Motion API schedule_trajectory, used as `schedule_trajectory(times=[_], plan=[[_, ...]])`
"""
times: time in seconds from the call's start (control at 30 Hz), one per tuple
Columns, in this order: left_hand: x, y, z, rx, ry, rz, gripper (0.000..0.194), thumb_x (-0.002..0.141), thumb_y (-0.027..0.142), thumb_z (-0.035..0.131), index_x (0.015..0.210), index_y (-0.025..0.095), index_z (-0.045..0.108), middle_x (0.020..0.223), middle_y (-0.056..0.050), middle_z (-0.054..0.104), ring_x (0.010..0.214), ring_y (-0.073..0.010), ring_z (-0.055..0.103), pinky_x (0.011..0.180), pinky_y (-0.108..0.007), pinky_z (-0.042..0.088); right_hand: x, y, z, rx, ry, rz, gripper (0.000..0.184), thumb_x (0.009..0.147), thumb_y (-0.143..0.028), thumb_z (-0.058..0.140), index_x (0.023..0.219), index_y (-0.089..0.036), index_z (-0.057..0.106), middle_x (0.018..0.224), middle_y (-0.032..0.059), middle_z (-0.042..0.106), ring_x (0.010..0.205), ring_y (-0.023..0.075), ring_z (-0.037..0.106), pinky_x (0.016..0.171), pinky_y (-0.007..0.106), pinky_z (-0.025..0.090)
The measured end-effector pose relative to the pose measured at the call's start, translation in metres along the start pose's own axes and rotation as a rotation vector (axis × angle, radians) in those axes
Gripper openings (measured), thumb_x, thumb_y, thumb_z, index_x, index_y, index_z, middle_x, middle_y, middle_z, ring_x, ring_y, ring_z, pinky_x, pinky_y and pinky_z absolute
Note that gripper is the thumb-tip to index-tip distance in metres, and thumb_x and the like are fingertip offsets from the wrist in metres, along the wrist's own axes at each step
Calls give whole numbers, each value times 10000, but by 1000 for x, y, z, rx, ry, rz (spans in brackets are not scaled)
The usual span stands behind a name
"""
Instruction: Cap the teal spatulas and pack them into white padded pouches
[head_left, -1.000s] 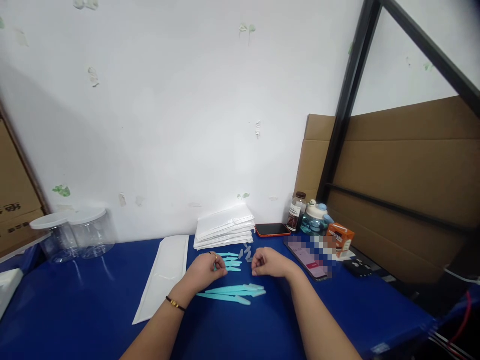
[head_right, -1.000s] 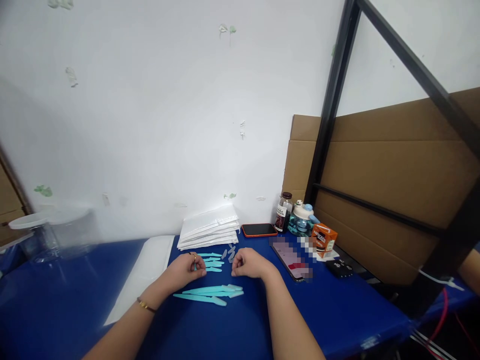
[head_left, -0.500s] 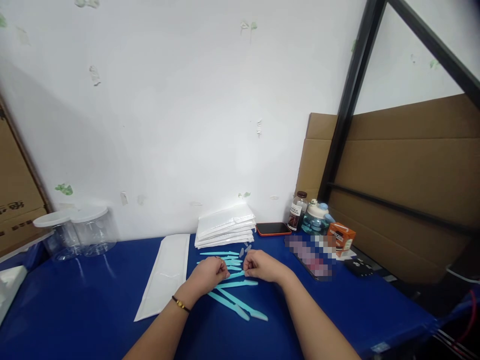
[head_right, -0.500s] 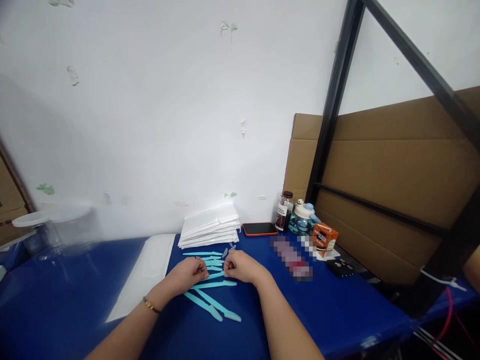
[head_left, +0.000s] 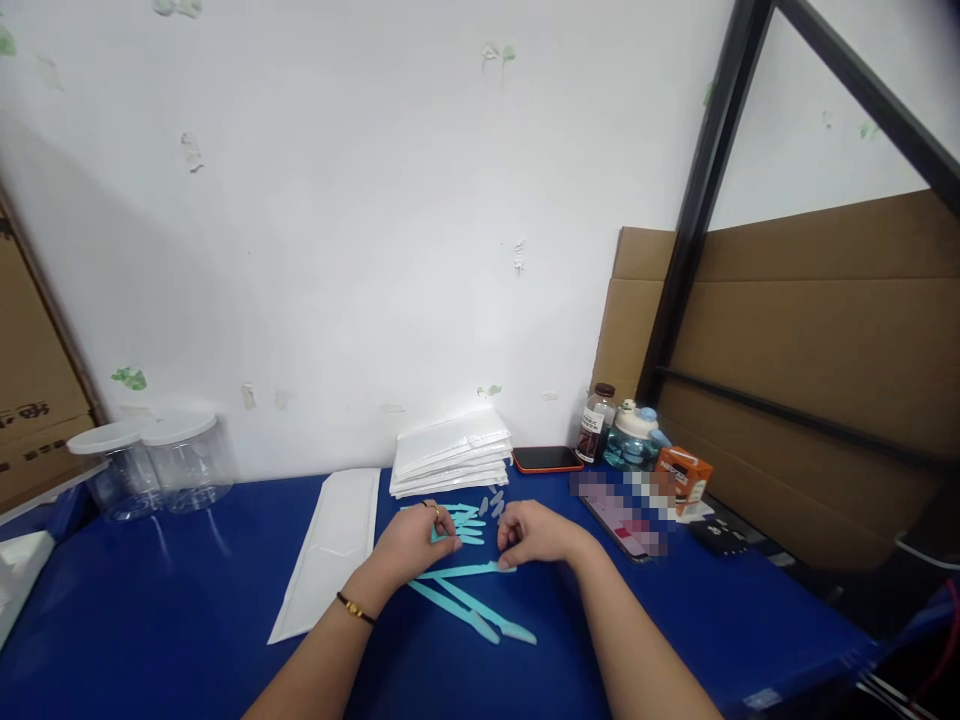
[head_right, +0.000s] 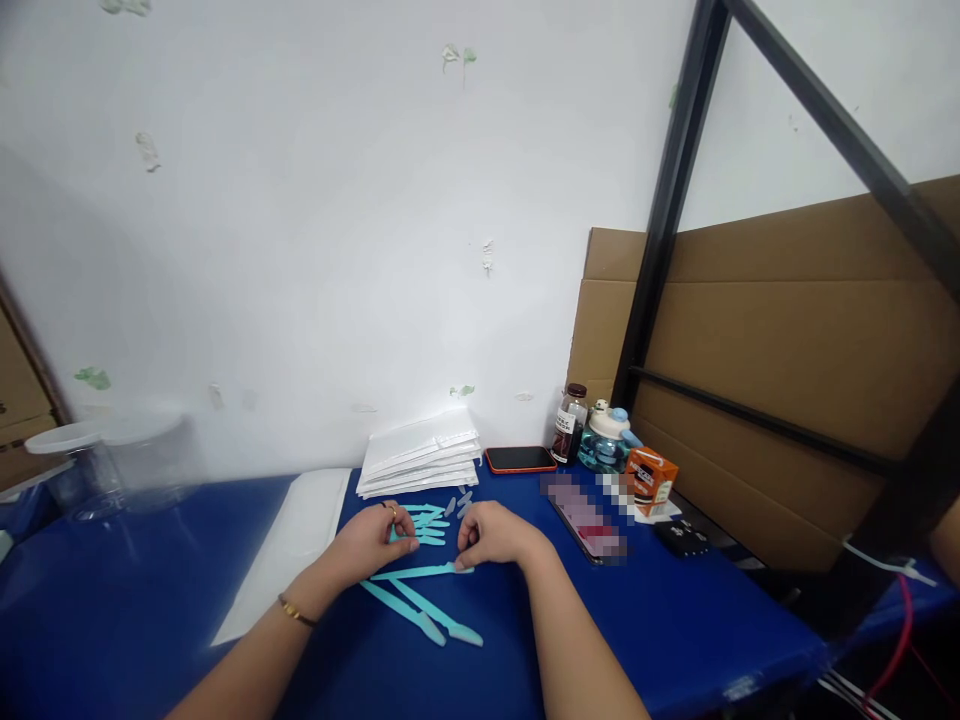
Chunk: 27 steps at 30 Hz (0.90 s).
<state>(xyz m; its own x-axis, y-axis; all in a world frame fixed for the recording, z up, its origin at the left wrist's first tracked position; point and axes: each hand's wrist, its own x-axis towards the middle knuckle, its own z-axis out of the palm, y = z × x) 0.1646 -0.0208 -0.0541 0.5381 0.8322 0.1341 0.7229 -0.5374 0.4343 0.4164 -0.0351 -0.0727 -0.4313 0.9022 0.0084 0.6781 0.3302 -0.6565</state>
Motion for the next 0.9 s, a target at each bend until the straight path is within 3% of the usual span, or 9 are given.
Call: schedule_trajectory(times=[0.1, 0.23, 0.47, 0.6, 0.67, 0.8, 0.9], plan=[[-1, 5, 9, -36, -139, 42, 260, 654, 442, 623, 789, 222, 654, 821, 13, 642, 727, -136, 558, 594, -205, 359, 2, -4, 9, 37, -132, 11, 257, 571, -346, 751, 732, -161, 673, 635, -27, 566, 550, 89, 493, 493, 180, 373], [4, 3, 17, -35, -208, -30, 169, 688, 360, 582, 724, 208, 649, 686, 22, 643, 623, -116, 549, 518, -202, 319, 6, -3, 14, 66, -99, 9, 207, 618, -330, 718, 711, -154, 660, 613, -24, 571, 541, 90, 497, 482, 178, 367], [8, -10, 2, 78, -71, -81, 120, 713, 308, 567, 709, 216, 644, 719, 22, 651, 673, -124, 568, 600, -219, 339, 6, 6, 1, 59, 136, 115, 97, 624, -219, 692, 678, -145, 657, 656, 7, 622, 583, 114, 542, 516, 189, 388], [5, -5, -3, 83, 29, -62, 145, 706, 332, 592, 798, 236, 650, 854, 14, 640, 776, -140, 566, 668, -225, 358, 4, 4, -5, -11, 326, 123, 174, 609, -256, 705, 744, -151, 677, 732, 27, 633, 637, 132, 552, 557, 206, 407], [1, 2, -2, 6, -42, 14, 188, 692, 359, 612, 830, 238, 653, 877, 13, 626, 789, -136, 556, 675, -214, 373, 3, -1, -6, -13, 307, 88, 135, 632, -248, 679, 728, -154, 679, 740, 26, 634, 631, 127, 548, 558, 205, 407], [-4, 11, 4, -130, -310, 154, 244, 648, 405, 657, 826, 239, 674, 835, 19, 619, 733, -122, 529, 600, -191, 375, -2, -9, -6, 43, 156, 43, 119, 654, -256, 663, 704, -151, 684, 675, 12, 626, 597, 117, 540, 535, 196, 398], [-3, 9, 5, -55, -276, 125, 153, 688, 343, 611, 761, 224, 673, 768, 16, 624, 689, -118, 525, 582, -200, 354, -5, -13, -7, 79, 39, 29, 203, 636, -333, 698, 722, -149, 698, 639, 0, 606, 567, 104, 512, 517, 190, 385]])
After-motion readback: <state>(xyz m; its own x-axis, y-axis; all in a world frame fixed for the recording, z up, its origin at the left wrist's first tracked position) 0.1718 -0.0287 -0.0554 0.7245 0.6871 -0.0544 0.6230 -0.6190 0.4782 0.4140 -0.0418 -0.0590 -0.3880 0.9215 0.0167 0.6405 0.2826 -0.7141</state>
